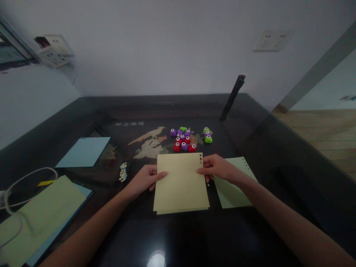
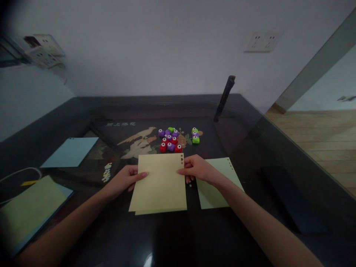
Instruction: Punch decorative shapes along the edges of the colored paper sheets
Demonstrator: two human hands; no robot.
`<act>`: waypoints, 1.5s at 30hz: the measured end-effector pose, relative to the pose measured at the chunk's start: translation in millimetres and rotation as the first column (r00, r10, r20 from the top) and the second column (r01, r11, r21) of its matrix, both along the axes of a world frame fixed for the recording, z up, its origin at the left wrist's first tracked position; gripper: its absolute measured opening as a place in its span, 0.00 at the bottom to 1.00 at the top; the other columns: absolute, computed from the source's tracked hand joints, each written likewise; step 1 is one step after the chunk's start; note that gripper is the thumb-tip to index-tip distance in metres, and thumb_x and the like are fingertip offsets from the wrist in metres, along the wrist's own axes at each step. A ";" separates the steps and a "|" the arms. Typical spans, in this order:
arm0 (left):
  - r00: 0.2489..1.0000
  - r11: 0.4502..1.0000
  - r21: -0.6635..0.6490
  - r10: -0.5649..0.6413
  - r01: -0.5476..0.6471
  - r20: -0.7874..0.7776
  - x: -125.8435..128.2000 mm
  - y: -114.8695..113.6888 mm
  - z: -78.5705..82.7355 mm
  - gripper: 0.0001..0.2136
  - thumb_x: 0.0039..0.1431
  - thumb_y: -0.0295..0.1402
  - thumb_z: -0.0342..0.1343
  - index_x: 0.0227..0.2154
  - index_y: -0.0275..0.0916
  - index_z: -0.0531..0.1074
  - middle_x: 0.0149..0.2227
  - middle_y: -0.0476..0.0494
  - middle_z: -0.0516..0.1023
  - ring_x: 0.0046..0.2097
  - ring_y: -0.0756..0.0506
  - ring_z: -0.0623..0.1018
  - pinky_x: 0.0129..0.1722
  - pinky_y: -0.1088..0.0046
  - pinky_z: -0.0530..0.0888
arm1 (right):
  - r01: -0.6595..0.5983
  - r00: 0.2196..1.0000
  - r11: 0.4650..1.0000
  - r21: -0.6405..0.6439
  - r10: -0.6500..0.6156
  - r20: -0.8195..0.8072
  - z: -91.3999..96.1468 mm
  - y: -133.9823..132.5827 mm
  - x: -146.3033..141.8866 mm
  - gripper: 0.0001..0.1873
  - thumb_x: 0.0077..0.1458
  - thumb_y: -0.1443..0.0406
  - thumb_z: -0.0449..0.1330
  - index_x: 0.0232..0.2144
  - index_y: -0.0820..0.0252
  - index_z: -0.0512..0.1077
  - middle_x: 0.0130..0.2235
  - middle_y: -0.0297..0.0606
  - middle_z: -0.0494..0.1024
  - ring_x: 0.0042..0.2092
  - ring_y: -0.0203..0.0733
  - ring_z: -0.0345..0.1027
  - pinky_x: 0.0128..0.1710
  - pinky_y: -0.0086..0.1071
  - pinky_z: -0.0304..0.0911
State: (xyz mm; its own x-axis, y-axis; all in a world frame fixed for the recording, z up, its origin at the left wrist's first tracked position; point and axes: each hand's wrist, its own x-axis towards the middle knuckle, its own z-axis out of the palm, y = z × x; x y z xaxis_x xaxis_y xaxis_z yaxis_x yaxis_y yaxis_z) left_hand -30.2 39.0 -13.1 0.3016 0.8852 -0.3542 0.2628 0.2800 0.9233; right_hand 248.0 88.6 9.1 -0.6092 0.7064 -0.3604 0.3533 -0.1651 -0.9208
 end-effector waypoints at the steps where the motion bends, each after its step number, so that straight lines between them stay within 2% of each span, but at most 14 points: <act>1: 1.000 1.000 -0.004 -0.005 0.005 -0.001 0.0 0.0 0.6 0.18 0.52 0.47 0.59 0.27 0.34 0.73 0.18 0.52 0.71 0.14 0.57 0.58 0.13 0.81 0.51 | -0.003 1.000 1.000 -0.001 0.003 0.001 0.4 -0.3 -0.2 0.12 0.50 0.60 0.63 0.32 0.65 0.73 0.25 0.35 0.76 0.22 0.31 0.66 0.21 0.25 0.56; 12: 0.999 1.000 -0.001 -0.017 0.017 -0.030 -0.6 0.4 -0.3 0.18 0.53 0.47 0.58 0.23 0.34 0.71 0.16 0.53 0.68 0.15 0.57 0.59 0.13 0.82 0.51 | -0.069 0.998 0.998 -0.007 0.069 0.004 2.0 -2.0 -0.6 0.13 0.50 0.60 0.63 0.34 0.65 0.73 0.29 0.37 0.77 0.23 0.30 0.67 0.21 0.24 0.55; 15: 0.999 1.000 0.005 -0.020 0.021 -0.036 -0.3 1.1 -1.0 0.19 0.52 0.48 0.58 0.23 0.34 0.71 0.15 0.54 0.67 0.14 0.56 0.59 0.13 0.81 0.51 | -0.100 0.994 0.995 0.006 0.099 0.034 2.5 0.1 1.6 0.14 0.50 0.58 0.63 0.33 0.65 0.73 0.26 0.36 0.77 0.23 0.31 0.67 0.21 0.25 0.55; 19: 0.999 1.000 0.017 -0.026 0.027 -0.024 -0.6 2.1 -3.4 0.20 0.51 0.49 0.58 0.22 0.34 0.70 0.15 0.54 0.66 0.15 0.57 0.58 0.14 0.81 0.51 | -0.109 0.991 0.990 0.084 0.101 0.089 5.1 8.5 8.6 0.15 0.52 0.56 0.60 0.27 0.64 0.72 0.24 0.36 0.77 0.21 0.30 0.64 0.21 0.26 0.56; 22: 1.000 1.000 0.020 -0.020 0.020 0.005 -0.1 2.2 -3.6 0.19 0.52 0.49 0.58 0.25 0.33 0.71 0.17 0.54 0.67 0.16 0.57 0.58 0.14 0.81 0.52 | -0.047 0.988 0.978 0.205 0.016 0.152 10.5 19.3 15.2 0.14 0.55 0.56 0.57 0.27 0.62 0.72 0.23 0.36 0.76 0.19 0.30 0.62 0.21 0.27 0.56; 27: 1.000 0.999 0.046 -0.012 0.011 0.020 1.3 1.5 -2.7 0.18 0.53 0.46 0.57 0.29 0.33 0.71 0.19 0.53 0.68 0.16 0.56 0.59 0.15 0.81 0.53 | 0.062 0.971 0.888 0.455 -0.159 0.178 25.1 43.0 11.7 0.11 0.55 0.61 0.55 0.28 0.63 0.73 0.23 0.36 0.76 0.21 0.32 0.63 0.22 0.28 0.58; 29: 1.000 0.998 0.057 -0.016 0.015 0.017 1.5 1.7 -3.6 0.17 0.54 0.46 0.57 0.29 0.33 0.71 0.19 0.53 0.68 0.16 0.56 0.60 0.15 0.81 0.53 | 0.052 0.954 0.821 0.569 -0.208 0.213 29.8 55.8 0.4 0.11 0.56 0.62 0.55 0.30 0.64 0.74 0.26 0.38 0.77 0.24 0.33 0.66 0.24 0.29 0.60; 31: 1.000 0.998 0.063 -0.016 0.015 0.011 1.4 2.0 -4.9 0.18 0.54 0.46 0.56 0.29 0.33 0.71 0.18 0.53 0.68 0.16 0.56 0.59 0.15 0.81 0.53 | -0.030 0.907 0.713 0.700 -0.275 0.319 32.3 70.7 -16.2 0.11 0.56 0.63 0.55 0.33 0.64 0.75 0.29 0.39 0.78 0.28 0.35 0.69 0.29 0.30 0.62; 33: 1.000 0.998 0.066 -0.012 0.011 0.011 1.4 2.3 -6.0 0.18 0.53 0.47 0.57 0.29 0.33 0.71 0.18 0.53 0.68 0.16 0.56 0.60 0.15 0.81 0.53 | -0.059 0.879 0.668 0.742 -0.318 0.356 32.3 86.2 -35.4 0.10 0.55 0.64 0.57 0.35 0.63 0.75 0.35 0.41 0.79 0.34 0.38 0.71 0.34 0.31 0.63; 38: 0.999 0.997 0.081 -0.013 0.010 0.031 2.4 2.3 -5.8 0.19 0.52 0.47 0.57 0.30 0.32 0.71 0.19 0.52 0.68 0.17 0.56 0.60 0.15 0.81 0.54 | -0.167 0.799 0.615 0.771 -0.374 0.472 27.2 112.0 -79.4 0.10 0.53 0.67 0.59 0.39 0.60 0.75 0.41 0.43 0.77 0.42 0.43 0.70 0.40 0.34 0.62; 42: 0.999 0.996 0.084 -0.011 0.008 0.035 3.1 2.3 -5.5 0.19 0.52 0.47 0.57 0.30 0.32 0.71 0.19 0.52 0.68 0.17 0.56 0.60 0.15 0.81 0.54 | -0.269 0.715 0.591 0.760 -0.407 0.569 24.1 112.8 -103.0 0.12 0.54 0.69 0.57 0.41 0.62 0.74 0.46 0.49 0.74 0.48 0.50 0.68 0.44 0.40 0.63; 45: 0.999 0.997 0.082 -0.008 0.005 0.036 3.0 2.6 -6.2 0.18 0.52 0.46 0.57 0.31 0.32 0.71 0.19 0.52 0.68 0.16 0.56 0.60 0.15 0.80 0.54 | -0.330 0.648 0.596 0.732 -0.421 0.635 22.1 110.7 -115.1 0.13 0.55 0.69 0.58 0.43 0.65 0.73 0.49 0.54 0.72 0.50 0.54 0.66 0.45 0.43 0.63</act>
State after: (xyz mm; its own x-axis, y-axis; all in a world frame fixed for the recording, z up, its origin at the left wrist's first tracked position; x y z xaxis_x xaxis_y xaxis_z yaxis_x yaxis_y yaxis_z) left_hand -27.2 41.5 -19.3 0.3190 0.9085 -0.2698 0.2305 0.2018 0.9519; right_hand 132.9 199.2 31.3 -0.3798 0.9242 0.0409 0.9158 0.3819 -0.1243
